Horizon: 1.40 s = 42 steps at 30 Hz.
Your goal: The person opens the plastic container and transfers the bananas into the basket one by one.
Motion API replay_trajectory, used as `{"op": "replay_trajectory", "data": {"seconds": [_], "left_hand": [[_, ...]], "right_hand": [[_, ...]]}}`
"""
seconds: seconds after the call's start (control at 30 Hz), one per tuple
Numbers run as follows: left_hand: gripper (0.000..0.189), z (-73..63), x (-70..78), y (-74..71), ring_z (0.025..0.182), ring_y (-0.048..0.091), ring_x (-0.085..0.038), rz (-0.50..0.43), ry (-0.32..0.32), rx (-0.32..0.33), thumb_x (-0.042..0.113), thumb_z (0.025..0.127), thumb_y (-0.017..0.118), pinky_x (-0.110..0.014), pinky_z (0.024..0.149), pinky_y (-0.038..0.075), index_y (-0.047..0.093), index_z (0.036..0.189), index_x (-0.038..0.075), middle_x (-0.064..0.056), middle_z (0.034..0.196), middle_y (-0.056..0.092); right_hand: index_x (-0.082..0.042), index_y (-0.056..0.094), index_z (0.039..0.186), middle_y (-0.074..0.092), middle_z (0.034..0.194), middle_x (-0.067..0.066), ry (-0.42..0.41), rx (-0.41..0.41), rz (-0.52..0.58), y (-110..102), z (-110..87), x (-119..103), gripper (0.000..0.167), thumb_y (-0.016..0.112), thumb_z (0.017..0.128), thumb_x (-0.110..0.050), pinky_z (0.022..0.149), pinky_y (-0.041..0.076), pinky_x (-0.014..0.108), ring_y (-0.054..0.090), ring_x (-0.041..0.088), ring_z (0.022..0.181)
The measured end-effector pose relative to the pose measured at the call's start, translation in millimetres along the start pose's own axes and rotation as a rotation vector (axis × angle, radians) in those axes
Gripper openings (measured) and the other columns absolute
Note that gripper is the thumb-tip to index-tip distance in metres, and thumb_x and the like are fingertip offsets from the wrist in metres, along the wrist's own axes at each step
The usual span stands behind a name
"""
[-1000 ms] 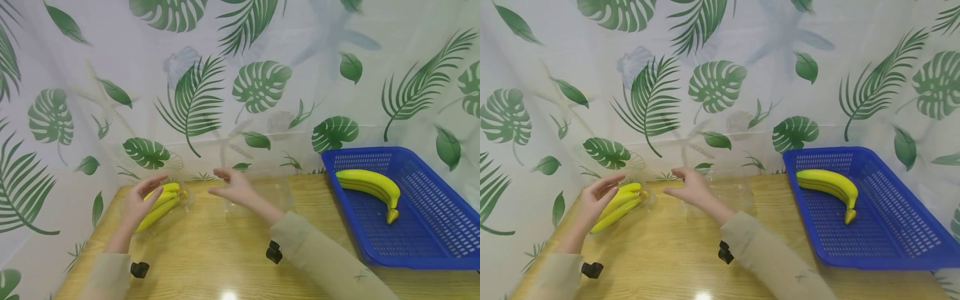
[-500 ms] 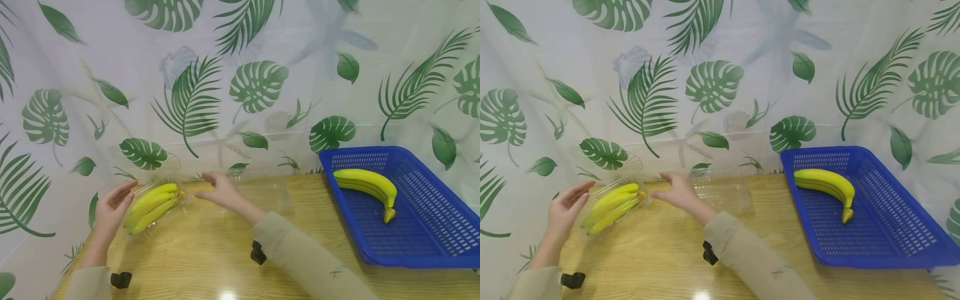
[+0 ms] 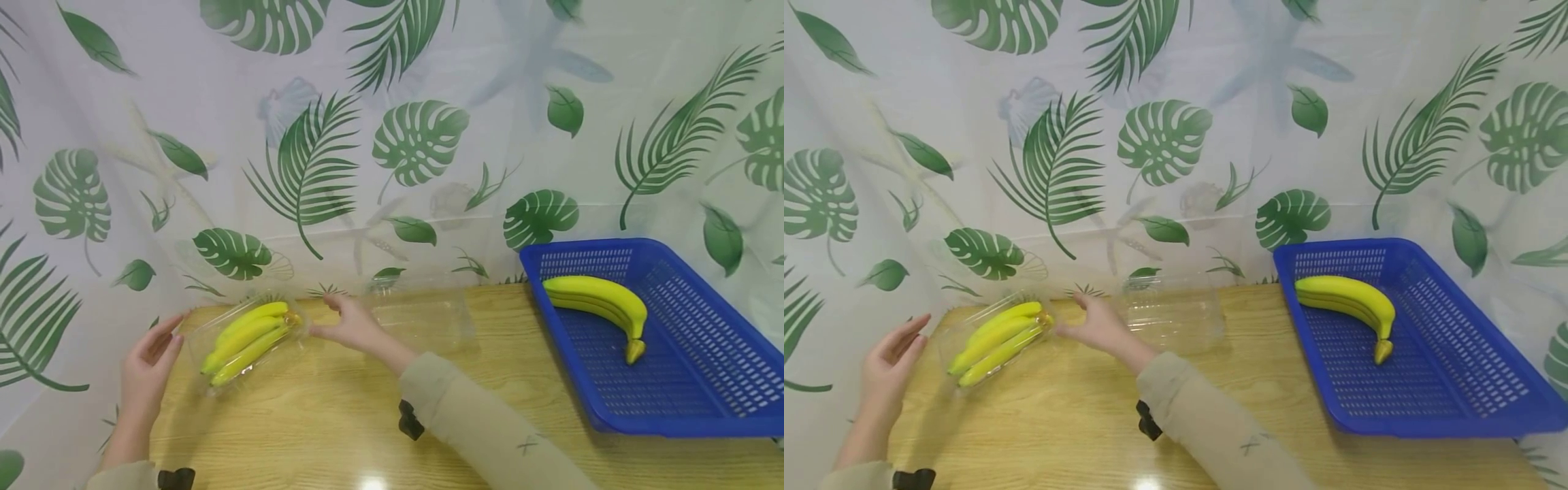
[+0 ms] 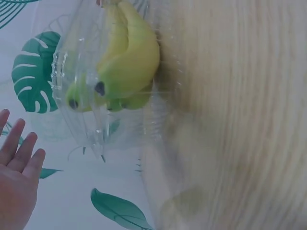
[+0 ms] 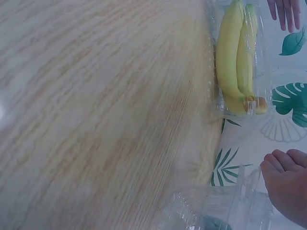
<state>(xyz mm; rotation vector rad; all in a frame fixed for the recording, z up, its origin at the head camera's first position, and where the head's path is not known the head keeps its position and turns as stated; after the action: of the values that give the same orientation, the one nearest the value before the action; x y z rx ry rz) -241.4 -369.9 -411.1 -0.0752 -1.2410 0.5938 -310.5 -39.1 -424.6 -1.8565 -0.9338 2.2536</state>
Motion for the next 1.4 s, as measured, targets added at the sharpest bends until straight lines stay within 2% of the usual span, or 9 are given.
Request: {"op": "replay_trajectory", "data": {"seconds": [0.13, 0.3, 0.37, 0.43, 0.53, 0.6, 0.97, 1.17, 1.4], "left_hand": [[0.048, -3.8, -6.4, -6.2, 0.139, 0.047, 0.007, 0.09, -0.081, -0.02, 0.025, 0.111, 0.057, 0.001, 0.11, 0.039, 0.053, 0.154, 0.006, 0.016, 0.153, 0.055], [0.059, -7.1, -16.8, -11.7, 0.162, 0.03, -0.03, 0.122, -0.176, -0.1, 0.035, 0.113, 0.052, 0.005, 0.11, 0.032, 0.037, 0.165, 0.012, -0.009, 0.175, 0.03], [0.065, -7.0, -21.2, -12.4, 0.162, 0.023, -0.043, 0.121, -0.2, -0.14, 0.039, 0.113, 0.05, -0.008, 0.124, 0.029, 0.029, 0.168, 0.013, -0.016, 0.177, 0.021], [0.07, -6.7, -25.1, -12.3, 0.16, 0.02, -0.051, 0.117, -0.219, -0.178, 0.041, 0.113, 0.05, -0.032, 0.135, 0.027, 0.022, 0.17, 0.012, -0.022, 0.177, 0.015], [0.075, -7.1, -27.8, -10.7, 0.158, 0.018, -0.058, 0.116, -0.227, -0.22, 0.041, 0.112, 0.05, -0.07, 0.13, 0.022, 0.016, 0.17, 0.009, -0.027, 0.176, 0.01], [0.076, -7.9, -28.6, -9.9, 0.157, 0.017, -0.062, 0.116, -0.226, -0.241, 0.04, 0.112, 0.05, -0.075, 0.127, 0.022, 0.013, 0.17, 0.007, -0.03, 0.175, 0.008], [0.08, -6.8, -34.0, -4.4, 0.156, 0.017, -0.063, 0.194, -0.244, -0.322, 0.039, 0.113, 0.05, -0.073, 0.128, 0.023, 0.006, 0.17, 0.005, -0.036, 0.173, 0.008], [0.084, -9.9, -35.7, 1.2, 0.156, 0.015, -0.062, 0.2, -0.248, -0.401, 0.042, 0.112, 0.051, -0.072, 0.128, 0.022, 0.003, 0.17, 0.003, -0.035, 0.173, 0.007], [0.085, -11.9, -37.3, 4.5, 0.156, 0.014, -0.063, 0.171, -0.224, -0.408, 0.037, 0.112, 0.054, -0.072, 0.128, 0.022, 0.003, 0.17, 0.002, -0.034, 0.174, 0.005]], "right_hand": [[0.005, 0.043, 0.158, 0.05, 0.162, 0.023, 0.001, -0.022, -0.011, 9, 1.6, 3, 0.08, 0.078, 0.096, -0.033, 0.125, 0.045, 0.05, 0.05, 0.039, 0.149], [0.0, 0.039, 0.162, 0.045, 0.166, 0.02, 0.022, -0.052, -0.009, 17, 0.4, 4, 0.085, 0.079, 0.095, -0.034, 0.127, 0.042, 0.05, 0.047, 0.038, 0.152], [-0.002, 0.037, 0.163, 0.044, 0.167, 0.019, 0.025, -0.056, -0.025, 18, 1.1, 4, 0.086, 0.079, 0.095, -0.034, 0.128, 0.041, 0.05, 0.046, 0.038, 0.153], [-0.002, 0.037, 0.163, 0.043, 0.168, 0.018, 0.026, -0.055, -0.049, 19, 2.1, 3, 0.086, 0.079, 0.095, -0.033, 0.128, 0.041, 0.05, 0.045, 0.038, 0.153], [-0.002, 0.036, 0.163, 0.042, 0.168, 0.017, 0.018, -0.053, -0.08, 18, 4.7, 1, 0.086, 0.079, 0.096, -0.032, 0.128, 0.041, 0.05, 0.045, 0.038, 0.153], [-0.001, 0.037, 0.163, 0.042, 0.168, 0.018, 0.007, -0.051, -0.098, 19, 6.6, -2, 0.086, 0.08, 0.095, -0.032, 0.129, 0.04, 0.05, 0.045, 0.038, 0.153], [-0.004, 0.039, 0.162, 0.05, 0.163, 0.017, -0.076, -0.089, -0.11, 34, 13.2, -15, 0.083, 0.082, 0.093, -0.021, 0.128, 0.041, 0.051, 0.05, 0.036, 0.15], [-0.014, 0.027, 0.169, 0.043, 0.169, 0.013, -0.064, -0.104, -0.16, 39, 11.5, -14, 0.093, 0.081, 0.094, -0.025, 0.13, 0.038, 0.051, 0.044, 0.034, 0.155], [-0.005, 0.033, 0.165, 0.042, 0.169, 0.015, -0.011, -0.124, -0.189, 39, 11.6, -6, 0.088, 0.08, 0.095, -0.028, 0.13, 0.038, 0.051, 0.043, 0.035, 0.155]]}}
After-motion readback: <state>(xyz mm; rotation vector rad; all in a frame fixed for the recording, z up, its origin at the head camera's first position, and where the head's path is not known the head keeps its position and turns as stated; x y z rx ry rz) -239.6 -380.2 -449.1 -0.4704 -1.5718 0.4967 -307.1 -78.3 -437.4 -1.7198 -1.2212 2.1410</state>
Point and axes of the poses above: each hand's wrist, its own z-axis towards the middle knuckle, its own y-axis out of the palm, x = y × z, the point moved 3 cm from there along z, towards the middle knuckle
